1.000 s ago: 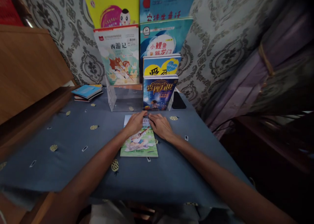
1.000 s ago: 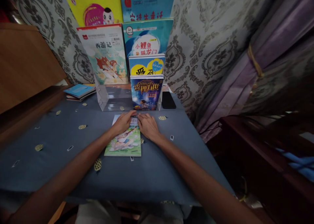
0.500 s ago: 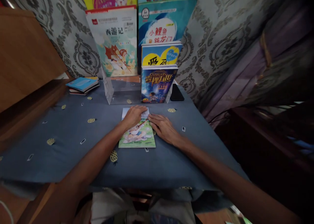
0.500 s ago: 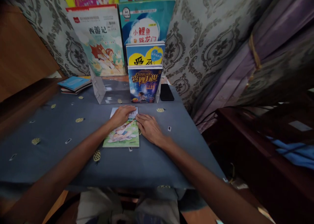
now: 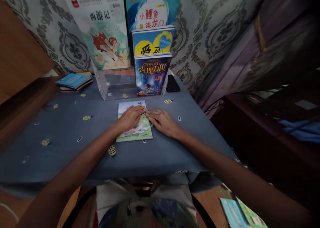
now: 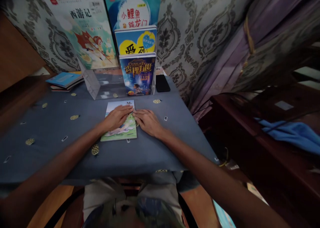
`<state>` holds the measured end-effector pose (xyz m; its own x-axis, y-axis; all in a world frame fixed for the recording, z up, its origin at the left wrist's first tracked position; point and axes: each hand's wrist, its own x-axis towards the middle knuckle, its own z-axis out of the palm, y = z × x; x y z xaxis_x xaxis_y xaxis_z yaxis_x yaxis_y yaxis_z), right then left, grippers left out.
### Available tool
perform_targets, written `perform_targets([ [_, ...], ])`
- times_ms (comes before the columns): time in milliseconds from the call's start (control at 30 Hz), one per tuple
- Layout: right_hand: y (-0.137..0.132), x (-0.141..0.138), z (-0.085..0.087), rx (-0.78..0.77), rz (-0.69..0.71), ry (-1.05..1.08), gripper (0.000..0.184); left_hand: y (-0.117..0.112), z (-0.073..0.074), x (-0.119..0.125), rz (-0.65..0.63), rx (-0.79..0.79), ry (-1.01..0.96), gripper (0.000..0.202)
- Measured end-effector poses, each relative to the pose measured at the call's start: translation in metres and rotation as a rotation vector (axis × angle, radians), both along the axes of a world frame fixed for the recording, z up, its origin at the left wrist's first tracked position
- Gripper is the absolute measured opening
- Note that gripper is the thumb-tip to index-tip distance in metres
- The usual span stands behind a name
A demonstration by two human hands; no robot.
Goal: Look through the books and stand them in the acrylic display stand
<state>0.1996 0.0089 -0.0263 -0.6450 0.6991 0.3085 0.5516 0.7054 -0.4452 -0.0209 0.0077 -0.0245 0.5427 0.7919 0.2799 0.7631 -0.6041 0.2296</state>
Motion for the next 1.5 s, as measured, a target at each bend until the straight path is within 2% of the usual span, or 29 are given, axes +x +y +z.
perform_targets([
  [200,-0.002,0.000,0.000,-0.005,-0.004,0.026,0.038,-0.037,0.005,-0.002,-0.053,-0.030,0.009,0.045],
  [467,-0.001,-0.001,-0.001,-0.007,-0.019,0.026,0.037,-0.078,0.012,0.001,-0.186,-0.100,-0.016,0.047],
  [567,-0.001,-0.001,0.000,0.004,-0.013,0.012,0.036,-0.089,0.013,0.000,-0.234,-0.109,-0.025,0.049],
  [700,-0.004,-0.001,0.003,0.018,-0.017,-0.021,0.036,-0.093,0.018,-0.001,-0.229,-0.124,-0.015,0.051],
  [800,-0.005,0.000,0.003,0.033,-0.016,-0.020,0.036,-0.087,0.020,-0.002,-0.218,-0.096,-0.028,0.046],
  [900,-0.005,-0.001,0.001,0.050,-0.027,-0.011,0.035,-0.071,0.016,-0.005,-0.136,-0.026,-0.062,0.039],
  [1067,-0.004,0.000,0.000,0.073,-0.024,-0.017,0.035,-0.027,0.006,-0.014,0.046,0.019,-0.064,0.036],
  [1233,-0.004,0.001,0.002,0.062,-0.013,-0.018,0.036,0.012,0.006,-0.024,0.240,0.007,0.000,0.036],
  [1333,-0.003,0.000,0.002,0.063,-0.024,-0.025,0.036,0.019,0.005,-0.034,0.319,0.001,0.032,0.037],
  [1500,-0.004,0.000,0.001,0.065,-0.033,-0.029,0.036,0.005,-0.001,-0.057,0.349,0.004,0.015,0.043],
])
